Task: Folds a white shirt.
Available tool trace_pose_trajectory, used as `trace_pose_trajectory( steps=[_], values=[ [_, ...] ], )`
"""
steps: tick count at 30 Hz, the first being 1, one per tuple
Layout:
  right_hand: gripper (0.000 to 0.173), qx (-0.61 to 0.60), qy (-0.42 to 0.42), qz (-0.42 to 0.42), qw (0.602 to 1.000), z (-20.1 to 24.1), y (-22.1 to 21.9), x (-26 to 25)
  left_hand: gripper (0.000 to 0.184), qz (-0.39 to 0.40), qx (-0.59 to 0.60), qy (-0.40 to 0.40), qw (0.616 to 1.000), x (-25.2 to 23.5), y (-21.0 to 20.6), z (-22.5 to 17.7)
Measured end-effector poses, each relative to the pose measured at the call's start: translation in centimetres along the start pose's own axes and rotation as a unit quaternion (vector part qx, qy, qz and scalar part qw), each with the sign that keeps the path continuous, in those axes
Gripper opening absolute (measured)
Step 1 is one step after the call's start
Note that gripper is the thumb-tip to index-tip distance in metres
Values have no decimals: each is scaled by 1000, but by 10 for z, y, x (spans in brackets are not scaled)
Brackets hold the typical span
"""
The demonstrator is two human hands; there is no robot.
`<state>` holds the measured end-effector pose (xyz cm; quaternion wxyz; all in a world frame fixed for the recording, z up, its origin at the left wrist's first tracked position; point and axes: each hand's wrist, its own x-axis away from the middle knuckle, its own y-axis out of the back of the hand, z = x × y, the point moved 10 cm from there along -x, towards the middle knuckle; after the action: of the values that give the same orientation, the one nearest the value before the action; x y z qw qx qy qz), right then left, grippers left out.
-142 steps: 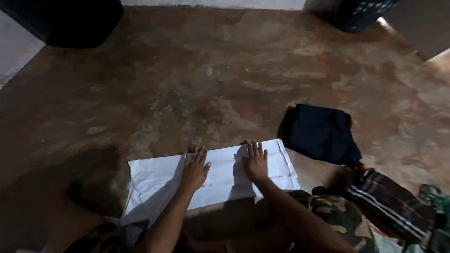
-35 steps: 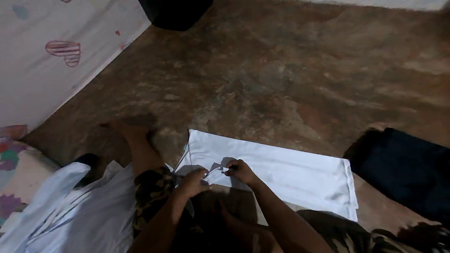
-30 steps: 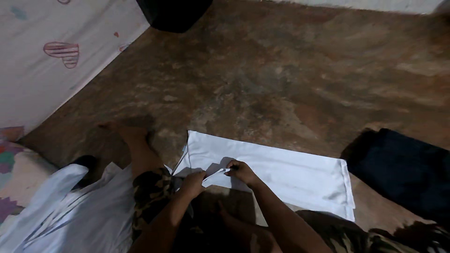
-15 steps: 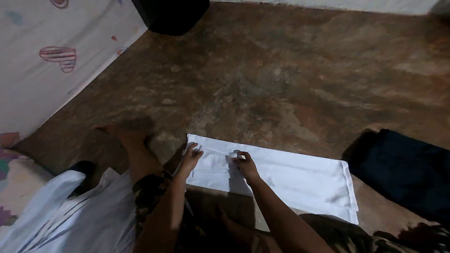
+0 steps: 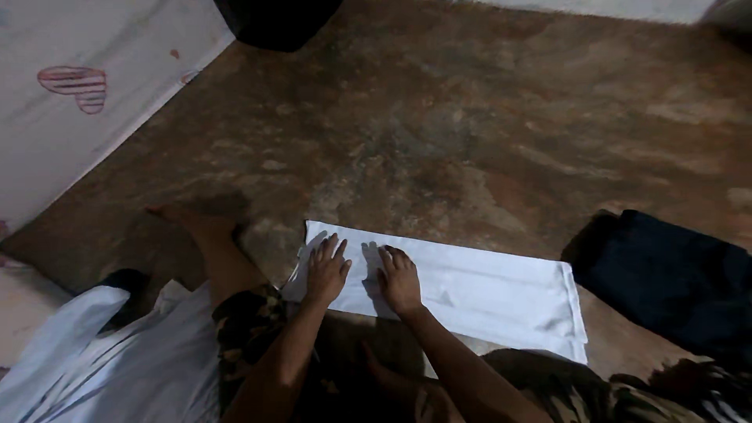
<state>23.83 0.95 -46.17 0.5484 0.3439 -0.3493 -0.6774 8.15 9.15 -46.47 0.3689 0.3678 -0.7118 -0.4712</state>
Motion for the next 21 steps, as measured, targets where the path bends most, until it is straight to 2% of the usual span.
trace_pose_trajectory(
  steps=[2,4,6,8,11,13,16,19,21],
  values=[
    [61,52,31,71,996,-2,-32,9,60,42,-39,-28,998,4,-26,3],
    [66,40,25,96,994,-6,-36,11,64,58,-45,-31,997,7,-34,6],
    [68,-15,-3,104,994,-11,-10,8,67,39,-47,-43,997,7,-33,5],
    [63,-43,-31,73,996,-29,35,9,68,9,-42,-60,997,9,-26,3],
    [51,-37,-116,45,991,-100,109,25,65,-62,10,-65,996,11,1,5],
    [45,-12,-224,43,974,-169,157,55,64,-84,40,-42,995,11,18,14],
    [55,8,-403,53,913,-260,208,118,64,-102,59,4,993,14,29,33],
    [69,-27,-502,13,865,-318,217,170,61,-138,84,29,986,19,39,46],
    [69,-47,-537,4,842,-336,206,188,60,-156,100,41,982,24,46,51]
  ],
)
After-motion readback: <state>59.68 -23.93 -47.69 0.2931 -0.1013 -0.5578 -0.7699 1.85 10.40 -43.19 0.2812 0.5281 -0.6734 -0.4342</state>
